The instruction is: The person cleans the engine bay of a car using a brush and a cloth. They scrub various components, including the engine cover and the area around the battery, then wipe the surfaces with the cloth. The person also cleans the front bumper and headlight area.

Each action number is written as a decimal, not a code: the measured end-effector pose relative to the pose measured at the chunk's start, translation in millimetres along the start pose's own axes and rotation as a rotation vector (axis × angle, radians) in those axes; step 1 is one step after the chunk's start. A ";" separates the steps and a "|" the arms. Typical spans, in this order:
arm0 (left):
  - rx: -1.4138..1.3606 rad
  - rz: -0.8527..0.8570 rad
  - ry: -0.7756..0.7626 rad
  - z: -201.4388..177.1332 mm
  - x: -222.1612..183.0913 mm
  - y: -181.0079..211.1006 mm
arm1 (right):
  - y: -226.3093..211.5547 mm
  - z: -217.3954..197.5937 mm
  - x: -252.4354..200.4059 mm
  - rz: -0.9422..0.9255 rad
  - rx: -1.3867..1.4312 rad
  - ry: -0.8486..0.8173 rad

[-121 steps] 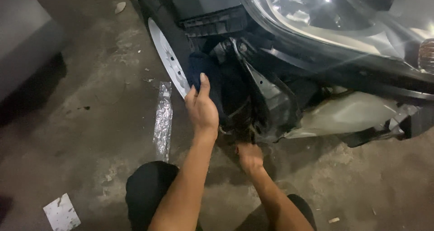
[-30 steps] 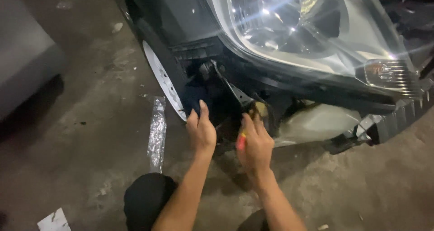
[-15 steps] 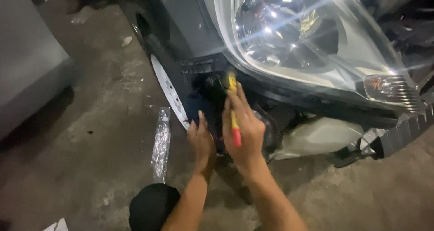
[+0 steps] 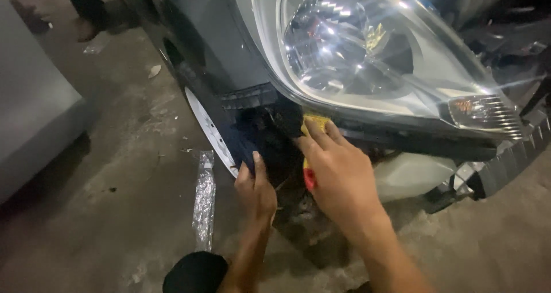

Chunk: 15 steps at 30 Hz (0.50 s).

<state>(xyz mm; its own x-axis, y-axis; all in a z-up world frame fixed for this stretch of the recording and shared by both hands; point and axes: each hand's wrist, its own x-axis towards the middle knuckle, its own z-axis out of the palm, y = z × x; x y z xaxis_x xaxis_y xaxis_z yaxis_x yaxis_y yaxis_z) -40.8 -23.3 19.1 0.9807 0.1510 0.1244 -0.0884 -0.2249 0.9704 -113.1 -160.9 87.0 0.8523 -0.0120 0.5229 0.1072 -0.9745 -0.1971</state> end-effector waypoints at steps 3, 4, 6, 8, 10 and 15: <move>-0.015 0.022 0.010 8.9 9.2 -17.9 | 9.4 -21.8 25.3 -0.172 0.044 -0.092; -0.013 0.024 0.004 11.4 9.0 -22.6 | 11.7 -18.1 26.7 -0.165 0.043 -0.090; -0.075 0.094 0.007 17.1 9.2 -30.3 | 16.7 -12.6 30.9 -0.070 0.069 -0.153; -0.015 0.087 -0.014 12.0 2.3 -16.5 | 12.6 -31.4 22.5 0.004 0.025 -0.192; 0.053 0.079 -0.026 6.2 -2.8 -6.7 | 14.2 -39.6 12.5 0.074 -0.009 -0.233; 0.497 1.199 0.114 4.4 5.7 -46.0 | 46.0 -11.8 -30.4 -0.151 0.196 0.026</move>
<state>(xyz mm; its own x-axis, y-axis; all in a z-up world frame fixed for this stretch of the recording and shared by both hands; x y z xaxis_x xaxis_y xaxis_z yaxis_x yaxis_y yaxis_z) -30.3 -16.3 -25.7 0.3145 -0.3160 0.8951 -0.7954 -0.6024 0.0668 -140.2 -208.0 71.8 0.8056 0.1223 0.5797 0.3323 -0.9034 -0.2711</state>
